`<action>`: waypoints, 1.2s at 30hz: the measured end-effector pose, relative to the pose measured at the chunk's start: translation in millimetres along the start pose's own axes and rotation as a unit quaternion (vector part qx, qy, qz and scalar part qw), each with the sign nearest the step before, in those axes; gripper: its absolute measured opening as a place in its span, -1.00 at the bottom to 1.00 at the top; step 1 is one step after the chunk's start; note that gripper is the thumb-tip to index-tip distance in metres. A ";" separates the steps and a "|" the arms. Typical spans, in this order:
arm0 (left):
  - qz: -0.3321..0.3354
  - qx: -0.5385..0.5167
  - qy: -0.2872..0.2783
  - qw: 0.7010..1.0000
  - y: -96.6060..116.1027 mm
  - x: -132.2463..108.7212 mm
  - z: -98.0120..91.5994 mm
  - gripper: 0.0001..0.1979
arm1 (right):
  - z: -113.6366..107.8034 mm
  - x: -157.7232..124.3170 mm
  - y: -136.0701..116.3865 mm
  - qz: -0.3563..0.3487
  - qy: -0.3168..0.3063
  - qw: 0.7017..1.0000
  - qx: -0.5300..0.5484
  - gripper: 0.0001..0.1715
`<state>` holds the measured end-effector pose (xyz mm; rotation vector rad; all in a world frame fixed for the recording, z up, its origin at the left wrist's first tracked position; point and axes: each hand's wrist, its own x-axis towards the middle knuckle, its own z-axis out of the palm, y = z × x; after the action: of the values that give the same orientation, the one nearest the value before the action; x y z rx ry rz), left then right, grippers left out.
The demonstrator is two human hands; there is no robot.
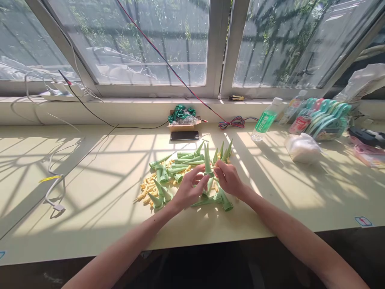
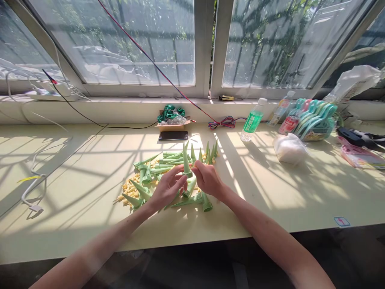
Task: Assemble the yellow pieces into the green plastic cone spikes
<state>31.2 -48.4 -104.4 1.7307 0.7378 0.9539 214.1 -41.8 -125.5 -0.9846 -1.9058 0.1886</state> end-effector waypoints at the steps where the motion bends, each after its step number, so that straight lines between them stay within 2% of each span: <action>1: 0.006 0.010 0.000 1.000 -0.5 0.0 -0.1 -0.62 | 0.0 0.2 -0.2 -0.003 0.004 1.000 -0.004 -0.64; 8: 0.054 0.085 0.008 0.995 -5.8 0.0 -0.4 -0.62 | 0.3 0.8 -1.3 -0.019 0.027 0.999 -0.012 -0.60; 14: 0.066 0.112 0.032 0.991 -8.4 1.1 0.9 -0.66 | 1.6 1.1 -1.1 -0.027 0.038 0.999 -0.026 -0.61; 19: 0.038 0.118 0.077 0.989 -5.1 1.4 2.4 -0.67 | 2.6 1.5 -2.3 -0.020 0.050 0.998 -0.030 -0.62; 23: -0.002 0.047 0.124 0.991 -1.5 2.8 2.2 -0.79 | 2.1 1.6 -4.1 -0.005 0.050 0.998 -0.023 -0.63; 29: -0.086 -0.020 0.077 0.993 1.1 2.7 -0.9 -0.46 | 0.2 2.6 -5.6 -0.050 0.016 0.999 -0.004 -0.68; 36: -0.140 -0.076 0.034 0.987 3.4 3.1 -2.1 -0.38 | -1.3 2.4 -4.6 -0.058 0.001 0.998 0.013 -0.71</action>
<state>31.1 -46.0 -100.0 1.4251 0.9021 0.8539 211.9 -43.5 -120.9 -0.8525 -1.9485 0.1446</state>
